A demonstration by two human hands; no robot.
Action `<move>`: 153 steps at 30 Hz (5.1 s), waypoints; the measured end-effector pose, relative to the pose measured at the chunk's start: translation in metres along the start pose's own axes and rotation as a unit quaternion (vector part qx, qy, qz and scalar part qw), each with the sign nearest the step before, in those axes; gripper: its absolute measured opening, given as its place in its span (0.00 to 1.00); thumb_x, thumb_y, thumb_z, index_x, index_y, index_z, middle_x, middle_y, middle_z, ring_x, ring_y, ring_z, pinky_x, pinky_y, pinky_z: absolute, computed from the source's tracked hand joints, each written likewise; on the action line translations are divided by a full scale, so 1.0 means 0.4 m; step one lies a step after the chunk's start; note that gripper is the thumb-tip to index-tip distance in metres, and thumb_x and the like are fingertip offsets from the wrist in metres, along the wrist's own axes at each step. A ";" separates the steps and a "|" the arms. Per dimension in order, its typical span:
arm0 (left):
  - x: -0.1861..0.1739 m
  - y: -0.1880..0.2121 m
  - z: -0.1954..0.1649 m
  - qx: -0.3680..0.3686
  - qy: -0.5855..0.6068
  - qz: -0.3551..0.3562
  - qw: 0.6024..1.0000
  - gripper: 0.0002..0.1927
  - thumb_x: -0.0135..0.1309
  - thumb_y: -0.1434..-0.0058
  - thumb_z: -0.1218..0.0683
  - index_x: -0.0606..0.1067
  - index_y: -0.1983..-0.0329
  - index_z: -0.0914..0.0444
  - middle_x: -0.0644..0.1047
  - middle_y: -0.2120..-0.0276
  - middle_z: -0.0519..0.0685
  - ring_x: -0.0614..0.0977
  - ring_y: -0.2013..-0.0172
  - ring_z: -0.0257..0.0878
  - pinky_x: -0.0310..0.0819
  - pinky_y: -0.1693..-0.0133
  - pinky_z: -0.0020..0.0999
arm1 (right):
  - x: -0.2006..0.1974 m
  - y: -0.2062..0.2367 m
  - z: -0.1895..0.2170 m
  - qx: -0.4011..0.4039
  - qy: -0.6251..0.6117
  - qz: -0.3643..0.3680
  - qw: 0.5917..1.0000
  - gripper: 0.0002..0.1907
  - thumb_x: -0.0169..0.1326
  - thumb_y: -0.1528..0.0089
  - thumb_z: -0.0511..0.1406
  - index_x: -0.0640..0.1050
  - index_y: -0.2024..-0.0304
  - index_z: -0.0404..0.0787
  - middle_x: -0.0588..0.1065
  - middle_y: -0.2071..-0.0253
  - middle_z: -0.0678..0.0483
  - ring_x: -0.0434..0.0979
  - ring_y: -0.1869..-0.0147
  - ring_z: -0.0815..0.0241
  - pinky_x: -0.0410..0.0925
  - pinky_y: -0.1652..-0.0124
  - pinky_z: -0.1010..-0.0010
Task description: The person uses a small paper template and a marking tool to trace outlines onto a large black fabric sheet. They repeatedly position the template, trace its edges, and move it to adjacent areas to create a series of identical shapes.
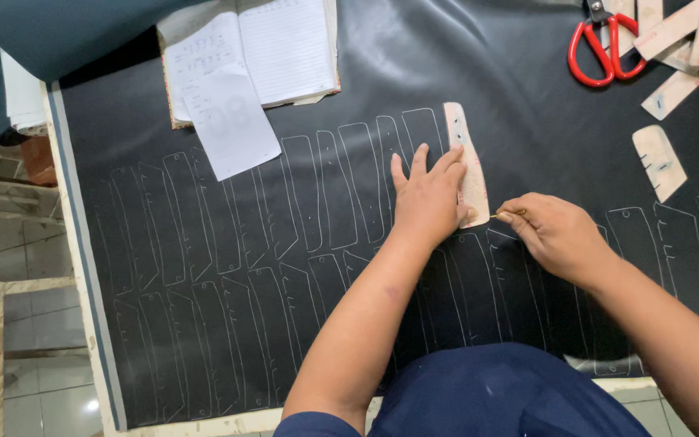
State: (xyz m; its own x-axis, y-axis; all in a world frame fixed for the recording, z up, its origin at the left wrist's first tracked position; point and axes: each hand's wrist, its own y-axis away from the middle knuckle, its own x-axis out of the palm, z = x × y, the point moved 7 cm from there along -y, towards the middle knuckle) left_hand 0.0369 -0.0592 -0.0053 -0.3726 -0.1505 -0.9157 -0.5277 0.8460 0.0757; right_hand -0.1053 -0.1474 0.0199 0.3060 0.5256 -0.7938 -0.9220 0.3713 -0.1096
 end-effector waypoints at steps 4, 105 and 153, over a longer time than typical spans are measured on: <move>-0.015 0.001 0.003 0.004 0.024 -0.004 1.000 0.34 0.72 0.59 0.45 0.76 0.47 0.54 0.66 0.32 0.38 0.58 0.28 0.56 0.35 0.31 0.70 | 0.008 0.010 -0.005 0.009 0.004 0.007 1.000 0.10 0.56 0.36 0.38 0.81 0.58 0.39 0.80 0.61 0.51 0.81 0.58 0.52 0.72 0.57 0.65; 0.033 0.035 0.035 0.046 -0.045 -0.094 0.993 0.34 0.49 0.38 0.31 0.67 0.30 0.42 0.60 0.26 0.47 0.57 0.26 0.49 0.36 0.30 0.66 | -0.108 -0.226 -0.329 0.118 0.278 -0.071 0.951 0.26 0.56 0.34 0.55 0.77 0.34 0.64 0.61 0.25 0.46 0.78 0.45 0.41 0.71 0.49 0.54; 0.068 0.001 -0.015 0.018 0.042 -0.084 0.995 0.40 0.63 0.52 0.33 0.72 0.34 0.44 0.57 0.26 0.53 0.47 0.24 0.56 0.26 0.32 0.74 | 0.015 -0.084 -0.192 0.116 0.095 0.020 0.988 0.27 0.60 0.40 0.48 0.77 0.37 0.61 0.71 0.51 0.53 0.77 0.52 0.53 0.71 0.54 0.62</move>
State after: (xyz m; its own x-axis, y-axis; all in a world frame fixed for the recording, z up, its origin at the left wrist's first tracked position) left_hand 0.0219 -0.0661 -0.0279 -0.3440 -0.3323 -0.8782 -0.5616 0.8224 -0.0912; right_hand -0.0905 -0.2155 -0.0271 0.2001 0.3976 -0.8955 -0.8460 0.5312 0.0468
